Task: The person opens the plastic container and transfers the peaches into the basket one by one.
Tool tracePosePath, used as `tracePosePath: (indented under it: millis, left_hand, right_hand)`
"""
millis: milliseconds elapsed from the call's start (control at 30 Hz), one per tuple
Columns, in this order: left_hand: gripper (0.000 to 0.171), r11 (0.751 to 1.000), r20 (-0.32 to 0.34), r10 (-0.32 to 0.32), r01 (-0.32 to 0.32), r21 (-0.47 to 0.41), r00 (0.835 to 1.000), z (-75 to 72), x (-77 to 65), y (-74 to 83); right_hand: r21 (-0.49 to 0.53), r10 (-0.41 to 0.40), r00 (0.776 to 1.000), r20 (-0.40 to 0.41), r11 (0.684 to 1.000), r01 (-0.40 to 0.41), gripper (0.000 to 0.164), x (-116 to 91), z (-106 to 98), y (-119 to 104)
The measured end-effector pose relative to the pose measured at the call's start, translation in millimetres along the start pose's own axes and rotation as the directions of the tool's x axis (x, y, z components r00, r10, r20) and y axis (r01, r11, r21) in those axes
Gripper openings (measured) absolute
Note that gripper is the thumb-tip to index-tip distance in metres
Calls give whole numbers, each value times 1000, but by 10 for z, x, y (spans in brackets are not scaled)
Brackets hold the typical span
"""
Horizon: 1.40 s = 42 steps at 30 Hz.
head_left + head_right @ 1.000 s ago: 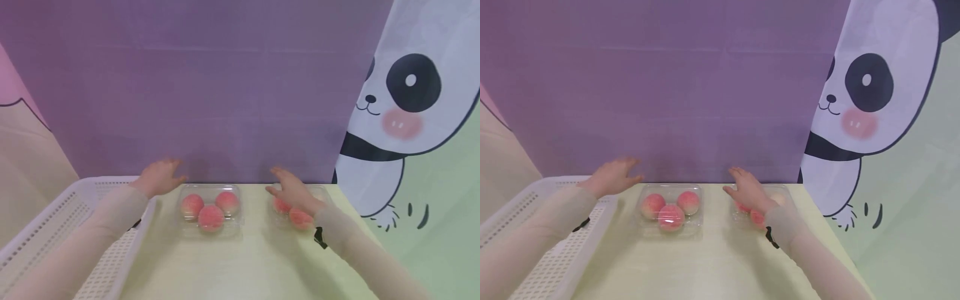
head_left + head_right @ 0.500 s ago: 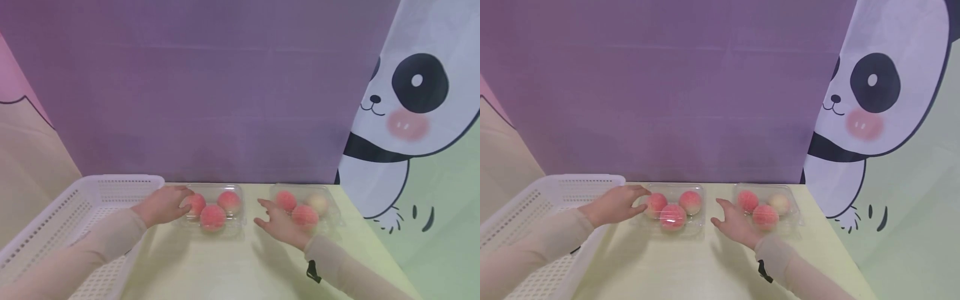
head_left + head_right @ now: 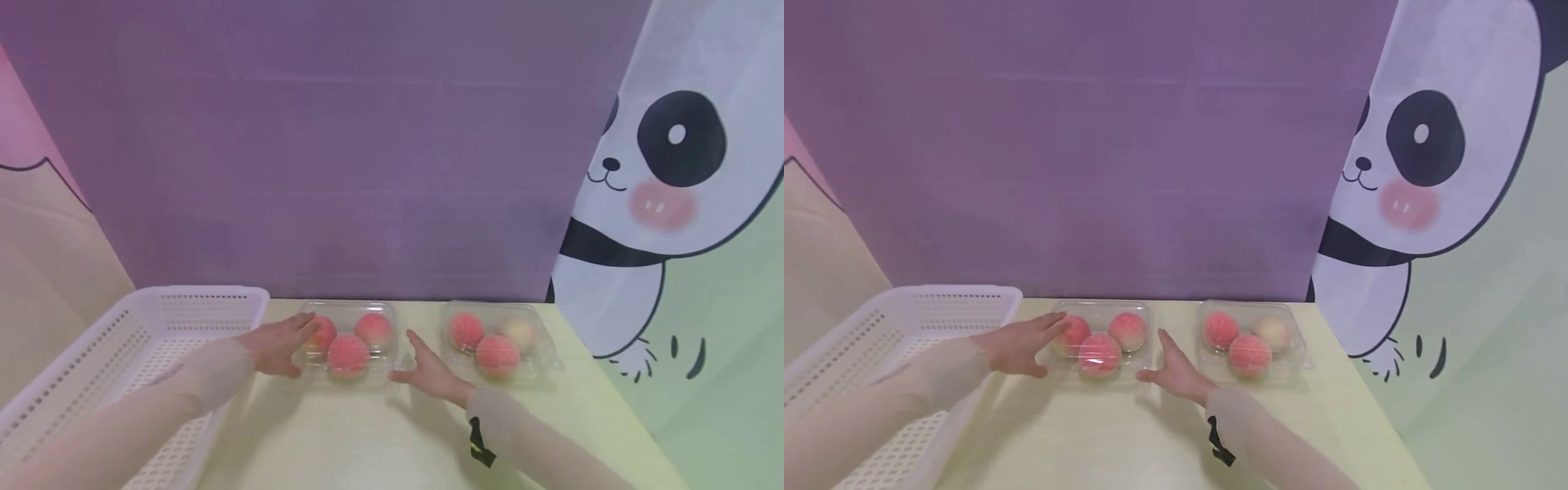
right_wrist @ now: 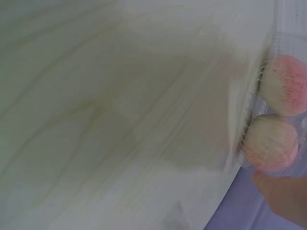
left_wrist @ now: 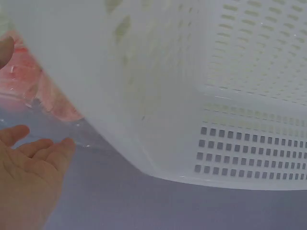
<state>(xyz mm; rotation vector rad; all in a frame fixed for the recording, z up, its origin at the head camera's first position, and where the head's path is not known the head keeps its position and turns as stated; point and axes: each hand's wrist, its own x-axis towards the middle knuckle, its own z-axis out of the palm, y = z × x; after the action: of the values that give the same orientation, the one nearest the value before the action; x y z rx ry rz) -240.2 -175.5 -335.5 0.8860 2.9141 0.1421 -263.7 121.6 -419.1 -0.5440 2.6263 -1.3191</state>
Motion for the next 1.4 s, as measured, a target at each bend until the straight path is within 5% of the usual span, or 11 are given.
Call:
tracePosePath:
  millis: [300,800,1200,1400]
  left_hand:
    - [86,1000,47,-24,24,10,999,88,51,-37]
    - [81,1000,-3,-6,6,-15,1000,154,67,-69]
    - [75,993,31,13,-17,116,999,168,90,-53]
    - [68,973,24,73,-76,216,997,191,97,-57]
  right_hand:
    - [170,56,995,79,983,-69,98,83,94,20]
    - [200,38,996,81,978,-53,99,146,171,3]
    - [245,44,993,110,967,-70,102,160,169,48]
    - [334,72,987,146,935,-117,102,180,205,77]
